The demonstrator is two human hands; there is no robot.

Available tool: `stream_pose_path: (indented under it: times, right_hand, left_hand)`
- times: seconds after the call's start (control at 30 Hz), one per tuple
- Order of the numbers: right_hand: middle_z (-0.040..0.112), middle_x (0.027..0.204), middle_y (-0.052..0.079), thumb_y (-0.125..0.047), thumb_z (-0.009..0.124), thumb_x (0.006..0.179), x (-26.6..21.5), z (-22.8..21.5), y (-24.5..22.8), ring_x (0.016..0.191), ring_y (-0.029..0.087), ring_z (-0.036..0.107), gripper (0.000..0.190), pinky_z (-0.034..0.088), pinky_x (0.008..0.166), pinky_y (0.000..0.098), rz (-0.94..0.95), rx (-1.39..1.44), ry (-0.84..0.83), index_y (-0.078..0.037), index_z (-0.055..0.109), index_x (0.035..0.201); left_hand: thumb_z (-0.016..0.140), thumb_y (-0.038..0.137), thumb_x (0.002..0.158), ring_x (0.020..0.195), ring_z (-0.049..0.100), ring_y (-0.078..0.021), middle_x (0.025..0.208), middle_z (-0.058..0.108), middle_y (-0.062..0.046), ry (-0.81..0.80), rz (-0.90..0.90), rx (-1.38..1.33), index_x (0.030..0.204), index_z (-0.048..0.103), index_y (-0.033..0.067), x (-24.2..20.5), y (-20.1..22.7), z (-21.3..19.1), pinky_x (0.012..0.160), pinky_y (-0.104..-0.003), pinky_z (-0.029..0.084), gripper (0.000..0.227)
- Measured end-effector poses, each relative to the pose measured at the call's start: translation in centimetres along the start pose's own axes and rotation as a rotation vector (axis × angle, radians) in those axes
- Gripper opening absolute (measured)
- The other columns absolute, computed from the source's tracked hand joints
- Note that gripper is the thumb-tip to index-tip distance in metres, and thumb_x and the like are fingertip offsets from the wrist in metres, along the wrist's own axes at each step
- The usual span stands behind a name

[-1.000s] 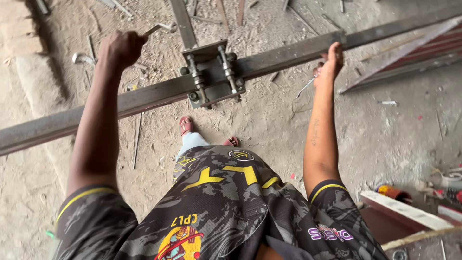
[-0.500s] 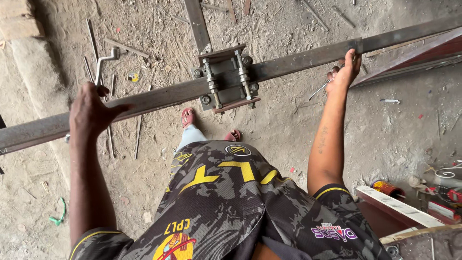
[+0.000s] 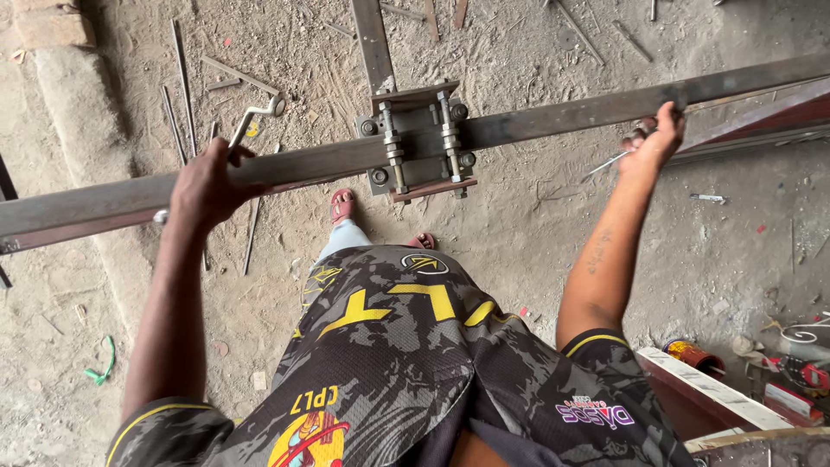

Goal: The person uses two wrenches to tighten bolts on a metal frame joint. They repeatedly adjust the wrenches and apply torque to secure the connection between two metal bars.

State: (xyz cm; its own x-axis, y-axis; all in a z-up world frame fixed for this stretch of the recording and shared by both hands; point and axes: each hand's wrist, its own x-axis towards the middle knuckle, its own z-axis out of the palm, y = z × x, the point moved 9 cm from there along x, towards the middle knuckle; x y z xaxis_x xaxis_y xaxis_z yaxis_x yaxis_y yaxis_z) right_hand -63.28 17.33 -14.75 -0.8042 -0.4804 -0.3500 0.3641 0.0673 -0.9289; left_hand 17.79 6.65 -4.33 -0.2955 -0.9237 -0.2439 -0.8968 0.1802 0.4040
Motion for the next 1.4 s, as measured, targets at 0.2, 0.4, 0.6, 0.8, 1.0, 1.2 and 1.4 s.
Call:
stream_pose_path:
  times: [0.2,0.4,0.6,0.8,1.0,1.2,1.4]
  right_hand:
    - [0.053,0.089,0.001,-0.042,0.073,0.098,-0.6,0.2,-0.7,0.049,0.010,0.042,0.028,0.026,0.038,0.0267,-0.016,-0.091,-0.038,-0.020,0.059,0.107]
    - [0.057,0.096,0.002,-0.039,0.078,0.095,-5.8,2.8,0.6,0.050,0.008,0.046,0.032,0.027,0.036,0.0231,-0.022,-0.125,-0.029,-0.018,0.062,0.114]
    - [0.060,0.095,0.004,-0.039,0.075,0.094,-12.1,6.4,1.0,0.046,0.005,0.042,0.038,0.027,0.033,0.0206,-0.032,-0.148,-0.089,-0.017,0.058,0.119]
    - [0.063,0.099,0.004,-0.036,0.070,0.097,-13.7,7.1,1.4,0.046,0.003,0.041,0.033,0.027,0.034,0.0186,0.027,-0.136,-0.073,-0.020,0.059,0.124]
    - [0.061,0.102,0.007,-0.035,0.075,0.098,-9.7,5.5,1.6,0.049,0.006,0.046,0.037,0.032,0.035,0.0218,0.004,-0.104,-0.042,-0.012,0.057,0.121]
    - [0.061,0.095,0.004,-0.045,0.070,0.099,-1.9,0.9,-1.8,0.051,0.006,0.050,0.038,0.037,0.036,0.0233,-0.053,-0.259,0.032,-0.015,0.060,0.120]
    - [0.054,0.090,0.002,-0.041,0.071,0.099,2.5,-1.1,-3.3,0.049,0.007,0.043,0.034,0.030,0.037,0.0228,0.029,-0.132,-0.055,-0.017,0.057,0.117]
  left_hand:
    - [0.088,0.040,0.078,0.087,0.072,-0.0264,0.118,0.074,-0.018,-0.117,-0.207,-0.042,0.126,0.067,0.0080,-0.1,-1.1,0.9,0.067,-0.038,0.061,0.061]
    - [0.088,0.039,0.077,0.087,0.070,-0.0253,0.124,0.071,-0.016,-0.112,-0.223,0.077,0.131,0.071,0.0158,-1.8,-5.3,-1.0,0.067,-0.038,0.060,0.062]
    - [0.089,0.039,0.079,0.084,0.071,-0.0242,0.119,0.073,-0.016,-0.057,-0.268,0.104,0.130,0.072,0.0138,-3.7,-11.2,-2.4,0.068,-0.040,0.060,0.059]
    - [0.091,0.039,0.081,0.086,0.070,-0.0239,0.114,0.073,-0.017,0.038,-0.287,0.046,0.127,0.070,0.0075,-4.3,-13.7,-2.9,0.070,-0.040,0.060,0.060]
    - [0.089,0.037,0.081,0.091,0.069,-0.0227,0.118,0.072,-0.015,0.080,-0.224,-0.073,0.129,0.070,0.0111,-4.1,-9.9,-2.2,0.077,-0.037,0.060,0.057]
    - [0.088,0.034,0.081,0.090,0.068,-0.0246,0.112,0.072,-0.013,0.013,-0.167,-0.083,0.129,0.072,0.0176,-0.8,-1.4,1.6,0.079,-0.038,0.060,0.053]
    - [0.090,0.036,0.081,0.089,0.068,-0.0237,0.115,0.072,-0.015,0.115,-0.066,-0.131,0.125,0.069,0.0102,0.4,3.2,3.3,0.073,-0.037,0.059,0.055]
